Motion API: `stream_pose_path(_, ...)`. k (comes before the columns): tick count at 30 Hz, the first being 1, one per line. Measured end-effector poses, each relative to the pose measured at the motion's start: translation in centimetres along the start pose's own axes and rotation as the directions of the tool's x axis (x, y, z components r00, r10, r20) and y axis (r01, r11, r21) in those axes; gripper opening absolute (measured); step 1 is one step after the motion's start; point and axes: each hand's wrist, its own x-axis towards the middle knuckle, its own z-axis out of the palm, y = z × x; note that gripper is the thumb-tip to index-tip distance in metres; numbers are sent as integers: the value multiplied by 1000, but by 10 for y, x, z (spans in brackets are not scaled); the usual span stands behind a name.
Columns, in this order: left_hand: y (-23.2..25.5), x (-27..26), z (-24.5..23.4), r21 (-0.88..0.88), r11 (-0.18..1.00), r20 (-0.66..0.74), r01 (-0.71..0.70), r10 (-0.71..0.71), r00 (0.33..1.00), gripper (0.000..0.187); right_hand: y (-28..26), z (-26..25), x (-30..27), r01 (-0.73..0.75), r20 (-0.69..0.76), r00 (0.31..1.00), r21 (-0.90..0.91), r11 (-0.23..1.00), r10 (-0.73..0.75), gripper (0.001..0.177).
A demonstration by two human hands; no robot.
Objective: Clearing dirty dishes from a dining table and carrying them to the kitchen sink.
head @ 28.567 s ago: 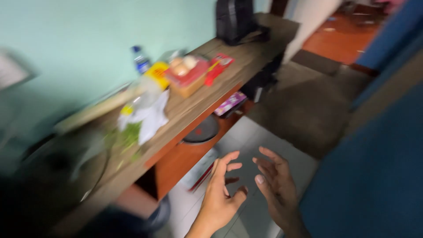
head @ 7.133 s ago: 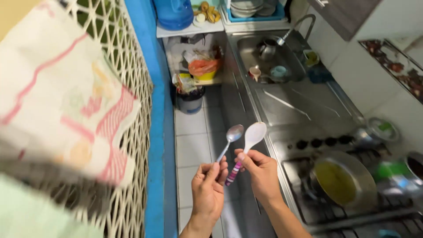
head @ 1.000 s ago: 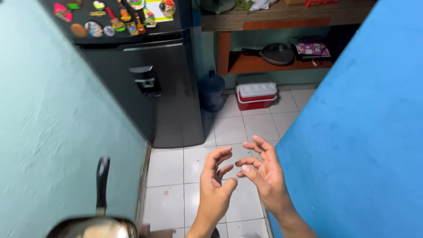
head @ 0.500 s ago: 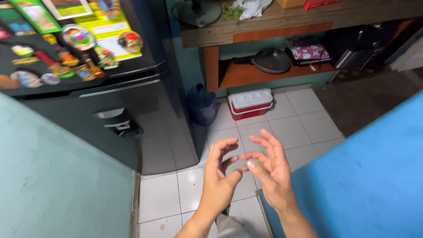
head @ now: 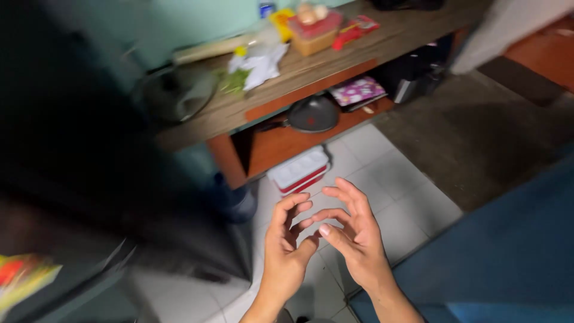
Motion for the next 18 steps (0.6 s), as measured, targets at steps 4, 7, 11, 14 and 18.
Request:
stream_pose_path(4, -25, 76, 3, -66, 994, 132, 89, -79, 988, 66, 19, -28, 55, 48, -110, 993, -41, 998, -52, 75)
stream_pose_path(7, -47, 139, 6, 0, 998, 207, 65, -64, 976, 66, 34, -51, 102, -6, -216, 976, 64, 998, 20, 76)
stream_pose_path(11, -64, 223, 16, 11, 991, 324, 130, -127, 938, 66, 50, -83, 166, -21, -360, 932, 40, 999, 34, 77)
stream_pose_path(14, -72, 280, 28, 66, 977, 397, 203, -212, 893, 69, 47, -101, 208, -75, -440, 896, -16, 997, 61, 78)
stream_pose_path(18, -92, 345, 61, 109, 981, 502, 160, -193, 843, 64, 43, -135, 243, -36, -534, 846, -50, 998, 3, 75)
